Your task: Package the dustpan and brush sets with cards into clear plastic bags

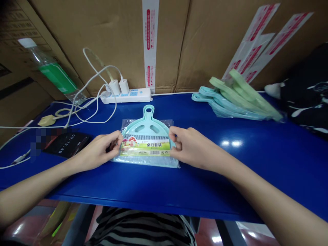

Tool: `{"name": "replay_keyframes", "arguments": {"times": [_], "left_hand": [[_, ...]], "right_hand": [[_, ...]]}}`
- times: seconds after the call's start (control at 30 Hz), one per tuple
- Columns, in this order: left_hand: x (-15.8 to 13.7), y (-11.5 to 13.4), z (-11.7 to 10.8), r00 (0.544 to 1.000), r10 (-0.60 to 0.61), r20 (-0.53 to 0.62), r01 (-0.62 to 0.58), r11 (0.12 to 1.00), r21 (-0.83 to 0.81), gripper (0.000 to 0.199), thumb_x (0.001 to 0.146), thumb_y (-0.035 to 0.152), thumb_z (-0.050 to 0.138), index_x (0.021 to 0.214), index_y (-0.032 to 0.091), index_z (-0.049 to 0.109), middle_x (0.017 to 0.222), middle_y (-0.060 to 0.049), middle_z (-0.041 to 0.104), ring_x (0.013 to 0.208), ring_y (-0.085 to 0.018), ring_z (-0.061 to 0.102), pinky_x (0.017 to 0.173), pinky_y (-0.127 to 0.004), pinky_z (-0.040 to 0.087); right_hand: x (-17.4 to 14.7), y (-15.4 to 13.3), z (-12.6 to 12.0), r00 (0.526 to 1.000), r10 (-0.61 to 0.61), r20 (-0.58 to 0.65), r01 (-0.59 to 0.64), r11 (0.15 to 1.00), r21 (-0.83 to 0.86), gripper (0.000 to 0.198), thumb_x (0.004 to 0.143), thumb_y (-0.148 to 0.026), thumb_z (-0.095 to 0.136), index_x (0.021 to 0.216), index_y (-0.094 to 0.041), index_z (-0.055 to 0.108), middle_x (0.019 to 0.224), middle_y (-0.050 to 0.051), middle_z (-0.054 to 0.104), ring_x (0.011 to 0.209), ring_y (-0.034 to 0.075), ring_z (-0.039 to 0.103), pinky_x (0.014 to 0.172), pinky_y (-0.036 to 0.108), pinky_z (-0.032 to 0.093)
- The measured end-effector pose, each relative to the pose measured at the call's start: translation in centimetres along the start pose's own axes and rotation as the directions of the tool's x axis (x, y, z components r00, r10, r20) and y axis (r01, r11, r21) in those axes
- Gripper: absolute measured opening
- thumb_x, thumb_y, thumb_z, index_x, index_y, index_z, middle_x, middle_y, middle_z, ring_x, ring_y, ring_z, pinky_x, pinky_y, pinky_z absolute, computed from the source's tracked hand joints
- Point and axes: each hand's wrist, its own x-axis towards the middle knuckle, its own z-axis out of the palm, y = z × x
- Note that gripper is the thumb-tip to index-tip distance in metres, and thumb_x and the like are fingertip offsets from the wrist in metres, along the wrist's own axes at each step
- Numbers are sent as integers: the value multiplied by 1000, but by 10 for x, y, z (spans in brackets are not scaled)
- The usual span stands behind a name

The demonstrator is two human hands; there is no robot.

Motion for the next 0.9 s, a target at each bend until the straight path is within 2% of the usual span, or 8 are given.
{"name": "replay_keyframes", "arguments": {"times": [0.3, 0.67, 0.9], "left_hand": [[0, -1, -1, 1000, -4, -5, 5, 998, 59, 4, 79, 21, 41, 75, 22, 39, 51, 10, 42, 45, -8, 42, 49, -21, 30], [-1, -2, -3, 999, 35, -7, -34, 996, 82, 5, 83, 22, 38, 78, 23, 37, 53, 10, 39, 45, -9, 38, 49, -22, 29], [-1, -1, -4, 1000, 21, 8, -21, 997, 80, 3, 83, 22, 37, 80, 23, 37, 53, 10, 39, 46, -9, 38, 49, -22, 29]], "right_hand": [[0, -2, -2, 1000, 14, 14, -14, 1000, -19, 20, 65, -21, 45, 61, -25, 27, 42, -10, 34, 42, 8, 26, 40, 22, 23], [-2, 3, -4, 996, 70, 55, -70, 998, 0, 15, 75, -27, 43, 67, -25, 31, 44, -8, 48, 40, 9, 40, 43, 22, 28], [-4, -2, -8, 1000, 5, 25, -3, 998, -59, 24, 83, -38, 44, 68, -26, 31, 44, -8, 45, 40, 10, 39, 41, 23, 26]]}}
